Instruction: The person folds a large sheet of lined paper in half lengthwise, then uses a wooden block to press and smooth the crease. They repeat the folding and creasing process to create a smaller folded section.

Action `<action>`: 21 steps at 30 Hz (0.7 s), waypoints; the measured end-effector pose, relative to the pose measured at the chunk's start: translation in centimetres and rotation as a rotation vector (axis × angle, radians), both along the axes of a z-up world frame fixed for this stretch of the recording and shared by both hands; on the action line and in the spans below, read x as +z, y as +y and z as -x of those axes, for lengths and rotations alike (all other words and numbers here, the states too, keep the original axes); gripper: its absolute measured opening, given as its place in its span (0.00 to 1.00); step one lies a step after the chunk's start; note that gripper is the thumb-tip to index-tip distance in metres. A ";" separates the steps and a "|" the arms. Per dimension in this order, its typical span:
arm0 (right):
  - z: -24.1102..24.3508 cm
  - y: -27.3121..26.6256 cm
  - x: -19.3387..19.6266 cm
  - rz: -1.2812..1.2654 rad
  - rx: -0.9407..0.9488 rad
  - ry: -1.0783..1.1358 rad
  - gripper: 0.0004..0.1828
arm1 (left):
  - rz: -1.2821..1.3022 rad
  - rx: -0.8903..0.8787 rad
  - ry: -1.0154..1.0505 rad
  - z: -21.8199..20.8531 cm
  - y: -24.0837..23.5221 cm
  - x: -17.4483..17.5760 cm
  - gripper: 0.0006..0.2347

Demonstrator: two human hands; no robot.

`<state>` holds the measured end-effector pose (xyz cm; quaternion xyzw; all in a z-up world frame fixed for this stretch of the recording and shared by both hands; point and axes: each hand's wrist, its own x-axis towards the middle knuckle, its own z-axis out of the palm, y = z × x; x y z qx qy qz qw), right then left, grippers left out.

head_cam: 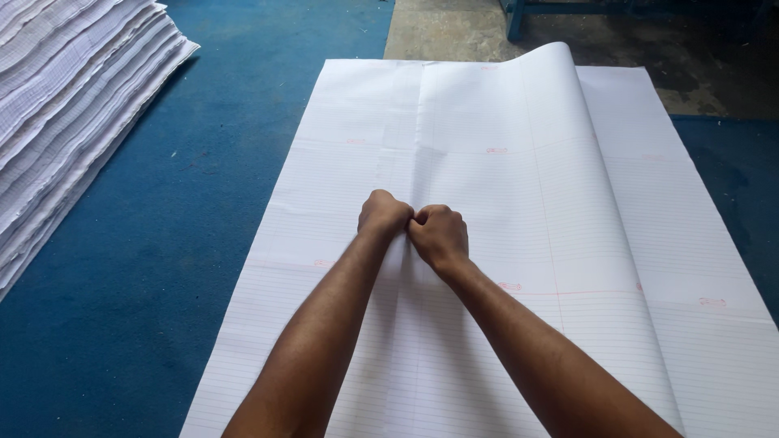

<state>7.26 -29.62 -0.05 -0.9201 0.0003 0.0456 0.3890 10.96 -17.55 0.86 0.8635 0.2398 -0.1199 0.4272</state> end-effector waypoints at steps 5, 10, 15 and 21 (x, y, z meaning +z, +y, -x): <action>-2.0 -3.6 -1.0 0.042 0.159 -0.097 0.14 | -0.241 -0.057 0.037 0.7 -1.0 1.4 0.14; -3.3 -12.9 -0.1 0.563 0.077 -0.401 0.26 | -0.307 -0.045 0.033 1.0 -0.9 1.9 0.14; -3.1 -20.7 2.8 0.609 -0.066 -0.197 0.52 | -0.324 -0.030 0.053 0.6 0.2 2.1 0.14; -1.4 -23.1 3.7 0.296 -0.121 0.065 0.63 | -0.274 -0.010 -0.002 -0.2 1.2 0.3 0.09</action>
